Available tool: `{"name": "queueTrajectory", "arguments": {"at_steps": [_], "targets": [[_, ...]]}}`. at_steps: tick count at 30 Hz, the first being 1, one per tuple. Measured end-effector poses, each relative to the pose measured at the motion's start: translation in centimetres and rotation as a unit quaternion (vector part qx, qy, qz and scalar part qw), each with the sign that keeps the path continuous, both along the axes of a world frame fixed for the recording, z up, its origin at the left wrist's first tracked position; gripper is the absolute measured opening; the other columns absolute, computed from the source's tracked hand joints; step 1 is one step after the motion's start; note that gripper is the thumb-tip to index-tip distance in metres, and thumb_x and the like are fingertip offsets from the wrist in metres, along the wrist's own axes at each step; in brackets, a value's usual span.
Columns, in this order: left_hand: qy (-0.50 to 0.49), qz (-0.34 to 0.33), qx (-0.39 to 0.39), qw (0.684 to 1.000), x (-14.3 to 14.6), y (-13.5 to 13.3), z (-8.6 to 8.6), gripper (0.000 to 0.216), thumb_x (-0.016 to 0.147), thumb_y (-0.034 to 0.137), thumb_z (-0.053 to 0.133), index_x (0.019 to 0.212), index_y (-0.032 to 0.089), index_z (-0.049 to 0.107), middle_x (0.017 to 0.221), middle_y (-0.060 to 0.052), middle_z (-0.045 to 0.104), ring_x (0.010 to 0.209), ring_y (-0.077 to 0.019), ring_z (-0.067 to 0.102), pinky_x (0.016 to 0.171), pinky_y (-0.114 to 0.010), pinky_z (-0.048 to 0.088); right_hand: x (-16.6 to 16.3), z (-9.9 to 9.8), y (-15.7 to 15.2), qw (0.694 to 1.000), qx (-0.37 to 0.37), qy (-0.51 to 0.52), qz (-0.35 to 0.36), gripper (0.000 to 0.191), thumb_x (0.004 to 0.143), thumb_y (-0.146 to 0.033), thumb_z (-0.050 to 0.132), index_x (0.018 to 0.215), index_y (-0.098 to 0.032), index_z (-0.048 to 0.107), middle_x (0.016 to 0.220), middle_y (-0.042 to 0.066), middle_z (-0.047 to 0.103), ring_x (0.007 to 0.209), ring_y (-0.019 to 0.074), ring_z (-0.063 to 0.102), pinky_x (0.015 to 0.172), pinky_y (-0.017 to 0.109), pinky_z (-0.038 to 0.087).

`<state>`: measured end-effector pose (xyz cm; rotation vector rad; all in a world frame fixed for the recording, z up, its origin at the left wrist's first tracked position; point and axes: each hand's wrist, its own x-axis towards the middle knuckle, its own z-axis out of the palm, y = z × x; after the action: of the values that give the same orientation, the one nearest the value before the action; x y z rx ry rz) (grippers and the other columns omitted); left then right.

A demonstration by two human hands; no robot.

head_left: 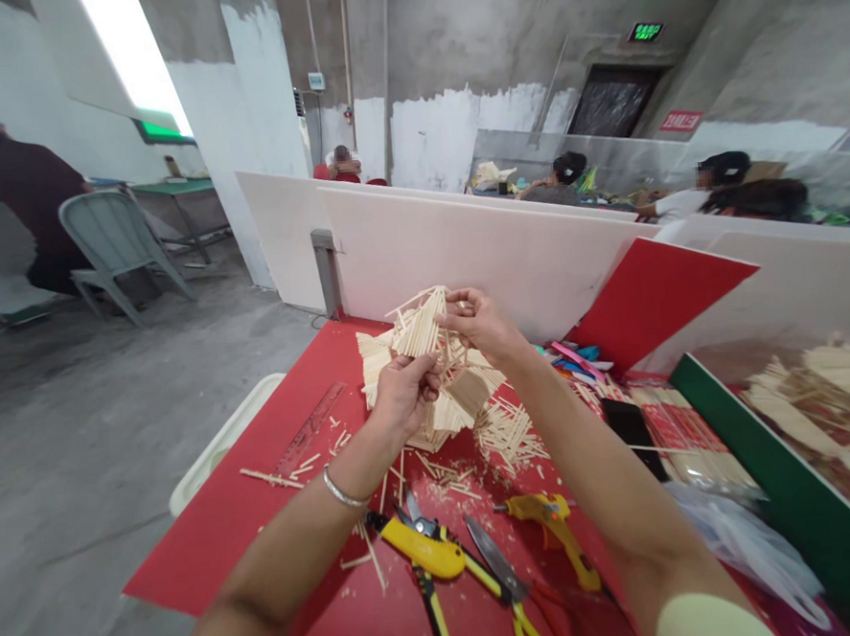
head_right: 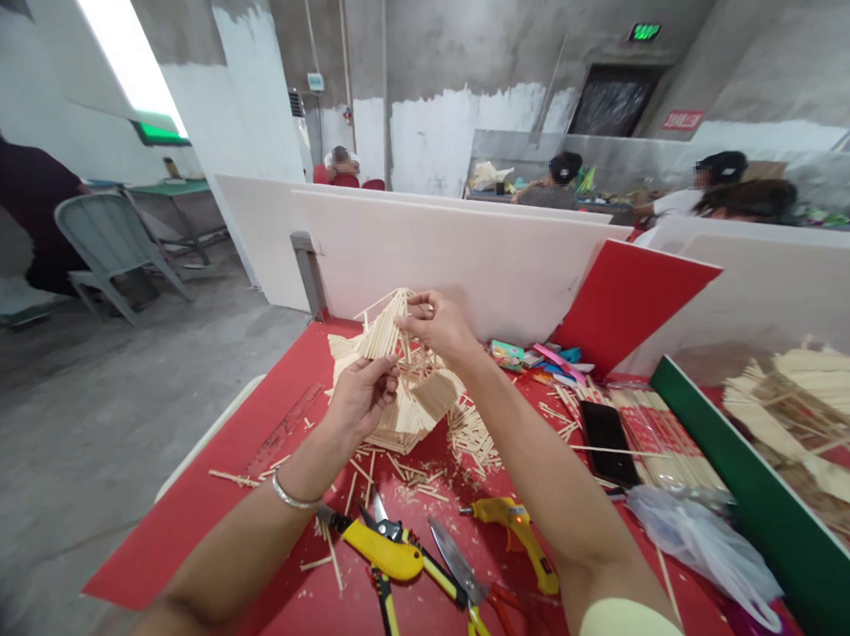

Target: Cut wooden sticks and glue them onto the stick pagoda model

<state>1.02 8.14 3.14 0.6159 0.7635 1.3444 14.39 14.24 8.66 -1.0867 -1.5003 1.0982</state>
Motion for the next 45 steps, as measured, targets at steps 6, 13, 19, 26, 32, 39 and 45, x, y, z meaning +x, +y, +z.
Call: {"name": "queueTrajectory", "arguments": {"at_steps": [6, 13, 19, 26, 32, 39, 45], "targets": [[0.000, -0.009, 0.004, 1.000, 0.0, 0.0, -0.1, 0.025, 0.060, 0.027, 0.080, 0.065, 0.011, 0.062, 0.055, 0.001, 0.060, 0.040, -0.0044, 0.047, 0.034, -0.017, 0.031, -0.2, 0.3, -0.3, 1.000, -0.003, 0.004, -0.006, 0.050, 0.061, -0.036, 0.081, 0.098, -0.021, 0.051, 0.073, -0.003, 0.059, 0.047, 0.0047, 0.045, 0.038, 0.017, 0.033], [0.000, -0.014, 0.004, 1.000, 0.0, -0.3, -0.3, 0.027, 0.060, 0.028, 0.081, 0.067, 0.012, 0.061, 0.057, 0.001, 0.060, 0.040, -0.0035, 0.047, 0.034, -0.016, 0.030, -0.2, 0.0, -0.5, 1.000, 0.000, 0.016, 0.006, 0.054, 0.059, -0.039, 0.081, 0.100, -0.021, 0.051, 0.067, -0.007, 0.054, 0.045, 0.0042, 0.043, 0.036, 0.017, 0.031], [-0.015, -0.037, -0.005, 0.999, -0.3, -1.2, -0.7, 0.027, 0.062, 0.026, 0.081, 0.072, 0.012, 0.060, 0.060, 0.002, 0.060, 0.042, -0.0019, 0.046, 0.035, -0.013, 0.029, 0.1, -0.7, -0.8, 1.000, 0.019, 0.019, 0.008, 0.055, 0.061, -0.039, 0.080, 0.105, -0.020, 0.053, 0.082, -0.001, 0.059, 0.059, 0.0082, 0.053, 0.044, 0.019, 0.040], [-0.033, -0.104, 0.023, 0.994, -1.1, -3.8, -1.5, 0.029, 0.065, 0.027, 0.080, 0.079, 0.013, 0.060, 0.062, 0.002, 0.059, 0.041, -0.0021, 0.045, 0.036, -0.013, 0.031, 0.3, -1.0, -4.1, 0.995, 0.082, -0.039, -0.045, 0.052, 0.065, -0.040, 0.077, 0.109, -0.020, 0.059, 0.105, 0.008, 0.062, 0.080, 0.0138, 0.057, 0.067, 0.027, 0.048], [-0.013, -0.115, 0.035, 0.993, -1.4, -6.3, -2.1, 0.028, 0.066, 0.028, 0.080, 0.082, 0.013, 0.062, 0.062, 0.001, 0.062, 0.041, -0.0036, 0.047, 0.035, -0.014, 0.032, 0.8, -0.9, -8.2, 0.988, 0.113, -0.089, -0.065, 0.041, 0.072, -0.038, 0.072, 0.108, -0.020, 0.063, 0.091, 0.003, 0.063, 0.060, 0.0078, 0.046, 0.059, 0.026, 0.043], [0.025, -0.073, 0.045, 0.996, -1.2, -7.6, -2.3, 0.031, 0.063, 0.028, 0.081, 0.082, 0.013, 0.061, 0.061, -0.001, 0.065, 0.042, -0.0060, 0.052, 0.034, -0.014, 0.035, 0.4, -0.7, -10.6, 0.997, 0.061, 0.023, -0.028, 0.038, 0.066, -0.036, 0.077, 0.096, -0.018, 0.064, 0.078, 0.000, 0.061, 0.072, 0.0108, 0.056, 0.069, 0.027, 0.047], [0.019, -0.063, 0.056, 0.996, -1.0, -7.0, -1.6, 0.031, 0.064, 0.029, 0.081, 0.081, 0.013, 0.061, 0.063, -0.001, 0.064, 0.043, -0.0067, 0.054, 0.034, -0.015, 0.036, 0.0, -0.7, -9.4, 0.995, 0.059, 0.069, -0.031, 0.040, 0.065, -0.031, 0.077, 0.100, -0.018, 0.063, 0.079, 0.000, 0.063, 0.071, 0.0101, 0.057, 0.067, 0.026, 0.047]]}}
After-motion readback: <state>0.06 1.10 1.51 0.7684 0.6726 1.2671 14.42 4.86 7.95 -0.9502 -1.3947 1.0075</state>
